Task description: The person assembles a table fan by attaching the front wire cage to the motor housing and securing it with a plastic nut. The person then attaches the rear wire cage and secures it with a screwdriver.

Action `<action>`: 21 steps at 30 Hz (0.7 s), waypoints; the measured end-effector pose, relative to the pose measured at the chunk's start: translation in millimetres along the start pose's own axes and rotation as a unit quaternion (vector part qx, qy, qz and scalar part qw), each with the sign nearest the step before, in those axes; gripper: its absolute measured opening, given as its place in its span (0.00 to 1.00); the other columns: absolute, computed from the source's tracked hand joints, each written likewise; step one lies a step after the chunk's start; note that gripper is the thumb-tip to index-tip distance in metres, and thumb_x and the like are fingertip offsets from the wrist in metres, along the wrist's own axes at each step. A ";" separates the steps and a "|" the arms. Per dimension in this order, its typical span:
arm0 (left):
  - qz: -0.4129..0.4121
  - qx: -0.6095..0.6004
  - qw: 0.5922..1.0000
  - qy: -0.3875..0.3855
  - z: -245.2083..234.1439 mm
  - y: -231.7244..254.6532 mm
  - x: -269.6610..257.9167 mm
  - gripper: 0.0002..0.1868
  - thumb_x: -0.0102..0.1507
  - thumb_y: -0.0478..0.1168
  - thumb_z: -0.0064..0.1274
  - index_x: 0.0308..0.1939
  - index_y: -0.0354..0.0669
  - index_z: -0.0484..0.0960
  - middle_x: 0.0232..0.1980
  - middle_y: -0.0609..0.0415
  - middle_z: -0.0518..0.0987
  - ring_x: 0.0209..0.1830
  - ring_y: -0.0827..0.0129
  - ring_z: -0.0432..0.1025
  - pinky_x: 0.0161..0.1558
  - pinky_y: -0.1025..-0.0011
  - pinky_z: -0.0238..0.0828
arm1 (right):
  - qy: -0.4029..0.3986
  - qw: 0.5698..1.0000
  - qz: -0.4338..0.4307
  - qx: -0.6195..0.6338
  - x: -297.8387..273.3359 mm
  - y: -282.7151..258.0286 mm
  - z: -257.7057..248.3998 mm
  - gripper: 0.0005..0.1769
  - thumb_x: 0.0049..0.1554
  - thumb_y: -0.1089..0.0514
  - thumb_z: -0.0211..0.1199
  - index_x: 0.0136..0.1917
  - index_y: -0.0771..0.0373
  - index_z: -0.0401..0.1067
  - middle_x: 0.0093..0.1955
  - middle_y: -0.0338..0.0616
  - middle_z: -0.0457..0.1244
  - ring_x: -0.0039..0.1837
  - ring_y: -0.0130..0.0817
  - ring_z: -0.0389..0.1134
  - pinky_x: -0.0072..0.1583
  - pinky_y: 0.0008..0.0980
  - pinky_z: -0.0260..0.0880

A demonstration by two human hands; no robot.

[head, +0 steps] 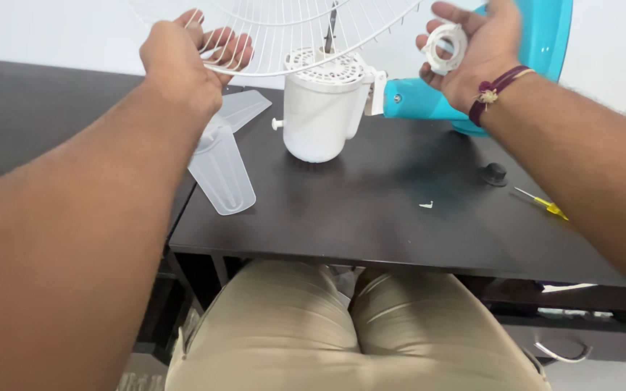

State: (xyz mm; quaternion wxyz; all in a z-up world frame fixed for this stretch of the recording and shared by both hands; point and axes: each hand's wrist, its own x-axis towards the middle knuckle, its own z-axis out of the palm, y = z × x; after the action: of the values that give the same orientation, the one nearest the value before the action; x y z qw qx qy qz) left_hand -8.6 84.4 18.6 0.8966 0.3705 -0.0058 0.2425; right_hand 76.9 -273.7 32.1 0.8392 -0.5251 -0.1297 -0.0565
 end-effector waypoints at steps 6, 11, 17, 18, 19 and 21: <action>0.000 0.025 0.997 0.066 0.2 -2.3 -18.0 0.20 0.67 0.32 0.36 0.63 0.34 0.68 0.48 0.34 0.72 0.36 0.50 0.76 0.40 0.50 0.86 | -0.180 0.969 -0.146 -0.082 5.4 -11.6 -2.8 0.38 0.59 0.27 0.40 0.60 0.59 0.70 0.55 0.45 0.69 0.59 0.45 0.73 0.59 0.53 0.66; -0.009 0.048 0.995 0.084 6.4 -3.1 -30.9 0.19 0.67 0.31 0.35 0.62 0.32 0.68 0.48 0.34 0.73 0.37 0.51 0.77 0.39 0.54 0.88 | -0.209 0.958 -0.163 -0.114 2.3 -26.1 3.7 0.43 0.56 0.27 0.36 0.64 0.58 0.73 0.61 0.46 0.71 0.61 0.46 0.73 0.57 0.50 0.67; -0.002 0.078 0.993 0.091 10.9 3.2 -38.4 0.17 0.65 0.33 0.42 0.54 0.24 0.69 0.44 0.35 0.74 0.35 0.50 0.78 0.37 0.53 0.90 | -0.101 0.958 -0.163 -0.211 -17.7 -37.9 12.2 0.23 0.57 0.51 0.58 0.64 0.60 0.68 0.58 0.46 0.70 0.55 0.45 0.73 0.55 0.46 0.77; -0.003 0.072 0.993 0.092 12.3 3.1 -39.2 0.18 0.65 0.36 0.45 0.53 0.20 0.68 0.44 0.34 0.75 0.36 0.50 0.78 0.38 0.53 0.90 | -0.088 0.968 -0.143 -0.186 -22.0 -39.0 13.0 0.25 0.53 0.56 0.58 0.65 0.59 0.64 0.58 0.47 0.70 0.55 0.44 0.74 0.55 0.48 0.77; 0.000 0.076 0.993 0.085 13.3 4.3 -40.2 0.21 0.63 0.40 0.47 0.52 0.24 0.69 0.43 0.36 0.74 0.35 0.51 0.78 0.38 0.52 0.90 | -0.077 0.976 -0.123 -0.160 -26.0 -40.5 15.0 0.29 0.49 0.61 0.57 0.66 0.58 0.61 0.58 0.47 0.70 0.56 0.43 0.75 0.56 0.50 0.78; 0.007 0.087 0.993 0.076 14.9 5.1 -41.1 0.26 0.58 0.50 0.51 0.50 0.30 0.71 0.41 0.39 0.73 0.35 0.52 0.77 0.38 0.51 0.88 | -0.038 0.985 -0.062 -0.158 -32.7 -43.0 16.4 0.33 0.47 0.62 0.54 0.68 0.56 0.62 0.59 0.48 0.71 0.53 0.44 0.73 0.56 0.48 0.73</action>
State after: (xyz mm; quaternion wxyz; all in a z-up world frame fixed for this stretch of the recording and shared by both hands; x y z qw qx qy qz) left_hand -44.6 59.9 25.0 0.8571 0.4272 0.0809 0.2763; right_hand 33.0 -279.4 67.1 0.7353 -0.6434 -0.1832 -0.1086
